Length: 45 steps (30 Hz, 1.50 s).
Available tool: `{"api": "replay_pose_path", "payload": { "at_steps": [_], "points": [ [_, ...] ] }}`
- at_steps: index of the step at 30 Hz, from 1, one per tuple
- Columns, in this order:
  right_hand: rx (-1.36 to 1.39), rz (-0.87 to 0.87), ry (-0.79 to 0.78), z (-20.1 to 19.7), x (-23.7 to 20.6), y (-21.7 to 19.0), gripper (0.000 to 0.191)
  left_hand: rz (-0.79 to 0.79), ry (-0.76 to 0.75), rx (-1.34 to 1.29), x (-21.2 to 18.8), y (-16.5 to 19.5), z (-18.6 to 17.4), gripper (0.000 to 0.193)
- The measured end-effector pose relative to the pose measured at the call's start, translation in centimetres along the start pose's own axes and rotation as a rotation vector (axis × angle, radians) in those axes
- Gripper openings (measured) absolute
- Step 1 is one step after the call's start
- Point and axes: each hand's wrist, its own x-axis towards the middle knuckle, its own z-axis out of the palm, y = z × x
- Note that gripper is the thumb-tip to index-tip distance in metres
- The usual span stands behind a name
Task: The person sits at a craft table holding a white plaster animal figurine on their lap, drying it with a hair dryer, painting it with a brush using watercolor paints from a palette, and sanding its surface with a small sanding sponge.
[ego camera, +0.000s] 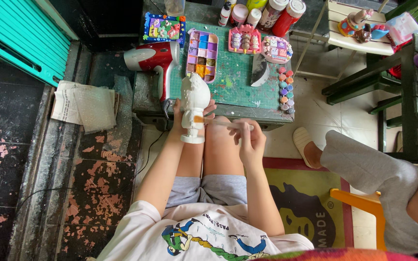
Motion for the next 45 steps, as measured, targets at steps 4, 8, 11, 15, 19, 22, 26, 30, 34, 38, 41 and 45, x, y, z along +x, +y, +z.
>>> {"api": "replay_pose_path", "payload": {
  "at_steps": [4, 8, 11, 15, 19, 22, 26, 30, 34, 38, 41, 45],
  "points": [
    [-0.130, -0.003, 0.119, 0.4, 0.8, -0.1, 0.022, 0.031, -0.038, 0.005, -0.2, 0.0, 0.4, 0.108],
    [-0.071, -0.002, -0.018, 1.0, 0.8, -0.4, 0.020, 0.046, -0.040, 0.122, -0.6, -0.1, 1.4, 0.104],
    [-0.344, -0.199, 0.078, 1.3, 0.9, -0.8, 0.021, 0.060, -0.036, 0.165, -0.7, -0.2, 1.9, 0.103],
    [-0.209, -0.176, 0.000, 1.5, 1.0, -1.1, 0.020, 0.020, -0.028, 0.104, -0.2, 0.0, 1.8, 0.107],
    [-0.331, -0.230, 0.091, 1.4, 0.8, -1.4, 0.019, 0.031, -0.004, 0.104, 0.2, 0.0, 1.1, 0.106],
    [-0.393, -0.317, -0.050, 1.4, 1.0, -1.8, 0.017, 0.003, -0.049, 0.077, 0.4, 0.0, 0.4, 0.107],
    [-0.475, -0.168, 0.199, 1.4, 2.1, -2.8, 0.018, -0.001, -0.094, 0.096, 0.2, 0.0, -0.1, 0.105],
    [-0.578, -0.404, -0.059, 1.1, 2.0, -4.7, 0.018, -0.033, -0.031, 0.290, -0.2, -0.2, 0.1, 0.110],
    [-0.691, -0.582, -0.282, -0.1, 2.5, -6.6, 0.021, 0.035, 0.011, 0.316, -0.1, -0.3, 0.7, 0.108],
    [-0.810, -0.620, -0.207, -0.6, 3.1, -7.2, 0.028, 0.082, 0.040, 0.372, -0.3, -0.5, 0.3, 0.101],
    [-0.812, -0.548, -0.431, -1.1, 3.7, -7.6, 0.027, 0.103, 0.195, 0.651, -0.6, -0.7, -0.3, 0.097],
    [-0.830, -0.584, -0.321, -2.0, 4.1, -8.4, 0.026, 0.118, 0.230, 0.461, 0.1, -0.9, 0.1, 0.109]
  ]
}}
